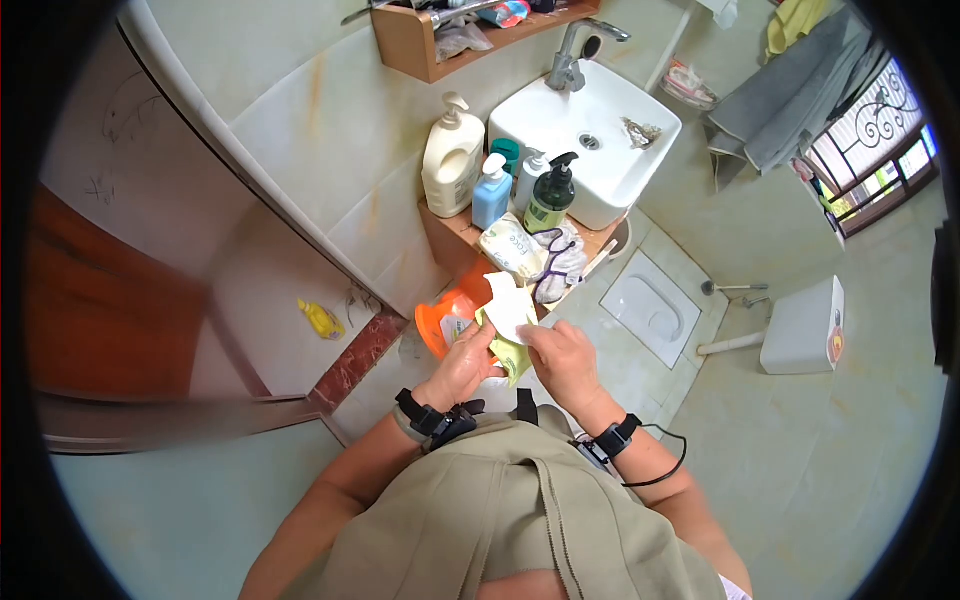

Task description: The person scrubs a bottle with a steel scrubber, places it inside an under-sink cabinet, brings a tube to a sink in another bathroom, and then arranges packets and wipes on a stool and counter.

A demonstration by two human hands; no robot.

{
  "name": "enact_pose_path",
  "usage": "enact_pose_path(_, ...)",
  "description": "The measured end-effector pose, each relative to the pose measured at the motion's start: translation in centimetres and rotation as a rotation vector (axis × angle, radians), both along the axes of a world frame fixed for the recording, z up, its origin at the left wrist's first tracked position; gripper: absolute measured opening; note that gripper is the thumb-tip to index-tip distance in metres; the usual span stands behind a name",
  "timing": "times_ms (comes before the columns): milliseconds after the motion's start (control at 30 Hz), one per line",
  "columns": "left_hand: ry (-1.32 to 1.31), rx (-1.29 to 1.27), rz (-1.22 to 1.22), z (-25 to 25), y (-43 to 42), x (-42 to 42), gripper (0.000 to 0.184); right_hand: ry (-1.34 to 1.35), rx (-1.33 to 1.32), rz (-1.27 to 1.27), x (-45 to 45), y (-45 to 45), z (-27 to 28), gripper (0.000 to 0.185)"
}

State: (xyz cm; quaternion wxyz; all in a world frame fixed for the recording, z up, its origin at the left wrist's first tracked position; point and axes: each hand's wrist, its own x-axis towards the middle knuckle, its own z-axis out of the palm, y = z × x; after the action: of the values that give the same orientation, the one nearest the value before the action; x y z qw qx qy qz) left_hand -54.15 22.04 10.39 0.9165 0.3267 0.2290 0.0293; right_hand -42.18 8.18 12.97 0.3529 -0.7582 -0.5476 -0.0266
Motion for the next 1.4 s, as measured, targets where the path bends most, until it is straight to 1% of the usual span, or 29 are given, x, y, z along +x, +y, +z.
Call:
enact_pose_path(67,-0.005,0.076,0.016,0.4,-0.4,-0.1,0.046,-0.202,-0.105,-0.018,-0.1,0.0,0.0,0.027)
enact_pose_path(100,-0.010,0.079,0.009,0.6,-0.4,-0.1,0.046,-0.206,-0.102,-0.025,-0.2,0.1,0.1,0.027)
enact_pose_path(167,-0.010,0.139,-0.035,0.9,-0.2,-0.1,0.046,-0.292,-0.274,-0.024,-0.3,0.4,0.6,0.027)
enact_pose_path(300,-0.052,0.121,-0.012,1.6,-0.2,0.4,0.044,-0.279,-0.173,0.031,0.2,0.2,1.9,0.024)
enact_pose_path(367,-0.128,0.245,-0.074,0.8,0.6,1.1,0.041,-0.215,-0.122,0.033,1.1,0.1,1.1,0.020)
enact_pose_path(400,-0.099,0.315,-0.125,-0.3,0.9,1.0,0.038,-0.224,-0.126,0.008,1.0,0.1,1.2,0.014)
enact_pose_path(467,-0.037,0.210,-0.135,1.6,0.0,1.7,0.038,-0.257,-0.118,-0.030,1.2,0.0,1.7,0.008)
enact_pose_path(500,-0.064,0.223,-0.159,2.5,0.1,2.5,0.038,-0.280,-0.110,-0.059,1.9,0.0,1.7,0.008)
enact_pose_path(533,-0.036,0.191,-0.196,3.4,0.2,2.5,0.039,-0.311,-0.097,-0.084,2.1,0.0,1.5,0.005)
enact_pose_path(600,-0.014,0.167,-0.250,3.8,0.2,3.2,0.041,-0.348,-0.080,-0.126,2.5,-0.4,1.3,0.005)
enact_pose_path(700,-0.041,0.185,-0.266,3.5,-0.1,4.4,0.042,-0.316,-0.143,-0.088,3.1,-1.1,1.7,0.007)
enact_pose_path(767,-0.005,0.161,-0.283,3.8,-0.7,5.0,0.041,-0.199,-0.242,-0.003,3.6,-2.2,2.4,0.007)
enact_pose_path(800,-0.010,0.166,-0.283,3.8,-1.2,5.0,0.041,-0.205,-0.238,-0.004,3.6,-3.0,2.8,0.007)
enact_pose_path(833,-0.079,0.168,-0.294,3.4,-1.3,5.7,0.040,-0.178,-0.287,0.036,4.4,-3.4,3.3,0.008)
enact_pose_path(867,-0.148,0.171,-0.306,2.8,-1.5,6.1,0.040,-0.151,-0.337,0.076,5.0,-4.0,3.7,0.009)
enact_pose_path(933,-0.115,0.139,-0.302,-0.2,-2.9,5.9,0.038,-0.105,-0.360,0.089,4.5,-5.9,1.2,0.016)
enact_pose_path(1000,-0.057,0.219,-0.382,3.4,-3.7,6.6,0.040,-0.035,-0.383,0.115,4.9,-6.9,1.7,0.026)
enact_pose_path(1033,-0.046,0.197,-0.402,3.3,-4.2,6.7,0.041,-0.051,-0.375,0.121,4.8,-7.8,2.8,0.026)
enact_pose_path(1100,-0.046,0.186,-0.413,3.2,-5.1,7.2,0.042,0.132,-0.478,0.136,4.9,-9.3,4.6,0.032)
enact_pose_path(1133,-0.039,0.189,-0.411,3.5,-5.5,7.6,0.042,0.115,-0.471,0.142,5.3,-9.8,4.9,0.032)
enact_pose_path(1200,-0.034,0.193,-0.397,3.8,-6.7,8.5,0.042,0.150,-0.403,0.043,5.7,-10.8,5.0,0.023)
enact_pose_path(1233,-0.017,0.206,-0.439,4.0,-7.4,8.9,0.042,0.152,-0.401,0.040,5.3,-11.4,5.0,0.023)
enact_pose_path(1267,0.000,0.219,-0.482,4.1,-8.1,9.2,0.041,0.244,-0.301,-0.110,4.8,-12.0,4.9,0.019)
enact_pose_path(1300,-0.042,0.199,-0.498,3.1,-8.6,9.7,0.042,0.335,-0.199,-0.259,4.7,-12.6,4.9,0.016)
enact_pose_path(1333,-0.041,0.201,-0.502,3.3,-9.1,9.9,0.042,0.336,-0.197,-0.262,4.7,-12.9,4.9,0.016)
enact_pose_path(1400,-0.040,0.251,-0.512,4.0,-10.1,10.4,0.042,0.092,0.229,-0.381,5.0,-13.6,4.9,0.014)
